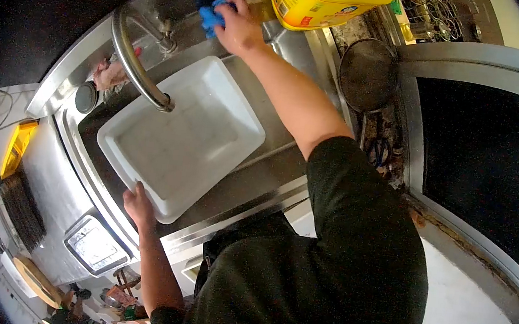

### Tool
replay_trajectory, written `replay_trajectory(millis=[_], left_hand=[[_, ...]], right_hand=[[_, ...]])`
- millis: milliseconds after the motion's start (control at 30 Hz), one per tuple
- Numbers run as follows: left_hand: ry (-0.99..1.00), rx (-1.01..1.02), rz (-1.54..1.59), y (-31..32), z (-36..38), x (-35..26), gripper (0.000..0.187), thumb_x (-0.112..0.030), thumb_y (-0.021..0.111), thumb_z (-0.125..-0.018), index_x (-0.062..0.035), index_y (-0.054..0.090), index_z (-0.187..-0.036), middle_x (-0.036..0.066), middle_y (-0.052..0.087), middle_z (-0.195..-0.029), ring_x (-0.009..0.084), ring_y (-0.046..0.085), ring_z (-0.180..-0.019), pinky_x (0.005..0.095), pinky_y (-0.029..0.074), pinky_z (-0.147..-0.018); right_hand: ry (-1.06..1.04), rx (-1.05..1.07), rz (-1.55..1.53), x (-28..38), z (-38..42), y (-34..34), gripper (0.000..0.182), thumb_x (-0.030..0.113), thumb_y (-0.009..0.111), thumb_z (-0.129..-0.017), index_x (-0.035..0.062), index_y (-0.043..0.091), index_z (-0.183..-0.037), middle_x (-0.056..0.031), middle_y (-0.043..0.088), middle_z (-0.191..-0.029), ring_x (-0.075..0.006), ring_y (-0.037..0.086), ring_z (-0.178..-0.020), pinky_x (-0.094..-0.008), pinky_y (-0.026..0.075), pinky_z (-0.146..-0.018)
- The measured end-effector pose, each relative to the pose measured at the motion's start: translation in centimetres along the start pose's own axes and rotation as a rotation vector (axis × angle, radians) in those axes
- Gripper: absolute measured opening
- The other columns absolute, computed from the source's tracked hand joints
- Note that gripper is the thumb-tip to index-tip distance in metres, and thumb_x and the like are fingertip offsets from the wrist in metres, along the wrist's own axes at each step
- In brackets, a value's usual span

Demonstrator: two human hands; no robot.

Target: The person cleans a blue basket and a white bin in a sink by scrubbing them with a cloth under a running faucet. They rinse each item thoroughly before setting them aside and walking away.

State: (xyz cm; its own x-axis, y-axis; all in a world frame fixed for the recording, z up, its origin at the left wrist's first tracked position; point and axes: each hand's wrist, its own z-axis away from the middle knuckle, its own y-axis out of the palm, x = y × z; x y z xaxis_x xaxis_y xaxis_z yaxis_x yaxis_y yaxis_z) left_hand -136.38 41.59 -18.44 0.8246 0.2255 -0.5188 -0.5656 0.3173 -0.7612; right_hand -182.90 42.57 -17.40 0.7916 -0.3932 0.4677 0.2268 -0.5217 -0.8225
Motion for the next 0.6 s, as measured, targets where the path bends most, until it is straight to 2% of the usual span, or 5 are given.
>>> replay_trajectory(millis=[200,333,400,533,600], left_hand=[[0.154,-0.085,-0.128,0.0,1.0,-1.8,0.038,-0.034,0.058,-0.089,0.0034,0.054,-0.084,0.023,0.061,-0.072,0.0407,0.062,-0.072,0.0455,0.046,-0.062],[0.001,0.067,-0.100,-0.1,1.0,-2.0,0.029,-0.028,0.057,-0.090,0.0006,0.055,-0.085,0.023,0.061,-0.072,0.0389,0.062,-0.068,0.0446,0.047,-0.060],[0.012,0.126,-0.159,-0.2,0.9,-1.9,0.024,-0.025,0.056,-0.088,-0.0006,0.056,-0.090,0.023,0.063,-0.081,0.0384,0.062,-0.075,0.0451,0.049,-0.067],[0.026,0.164,-0.250,-0.8,1.1,-3.0,0.029,-0.032,0.055,-0.087,-0.0033,0.051,-0.085,0.024,0.063,-0.073,0.0436,0.061,-0.072,0.0519,0.049,-0.065],[0.120,0.092,-0.176,0.3,1.1,-3.0,0.029,-0.029,0.056,-0.088,-0.0014,0.047,-0.085,0.026,0.059,-0.066,0.0455,0.059,-0.068,0.0518,0.048,-0.059]], right_hand=[[0.043,0.508,-0.098,2.6,15.4,3.1,0.028,0.023,0.071,-0.073,0.0099,0.060,-0.096,-0.0106,0.047,-0.119,-0.0301,0.051,-0.107,-0.0404,0.046,-0.088],[-0.580,0.498,0.294,-1.9,24.0,9.2,0.022,0.014,0.054,-0.080,0.0050,0.063,-0.098,-0.0115,0.053,-0.115,-0.0304,0.051,-0.105,-0.0387,0.042,-0.093],[-0.099,0.879,0.177,-2.4,22.9,13.6,0.037,0.009,0.051,-0.080,0.0021,0.053,-0.116,-0.0187,0.056,-0.110,-0.0364,0.049,-0.109,-0.0439,0.037,-0.100],[0.519,0.158,-0.314,1.2,17.2,19.4,0.037,0.020,0.054,-0.087,-0.0018,0.051,-0.117,-0.0213,0.050,-0.122,-0.0397,0.047,-0.112,-0.0433,0.038,-0.095],[0.373,0.052,0.219,2.1,16.6,22.0,0.039,0.017,0.059,-0.083,0.0008,0.051,-0.117,-0.0167,0.043,-0.132,-0.0400,0.042,-0.118,-0.0446,0.037,-0.096]])
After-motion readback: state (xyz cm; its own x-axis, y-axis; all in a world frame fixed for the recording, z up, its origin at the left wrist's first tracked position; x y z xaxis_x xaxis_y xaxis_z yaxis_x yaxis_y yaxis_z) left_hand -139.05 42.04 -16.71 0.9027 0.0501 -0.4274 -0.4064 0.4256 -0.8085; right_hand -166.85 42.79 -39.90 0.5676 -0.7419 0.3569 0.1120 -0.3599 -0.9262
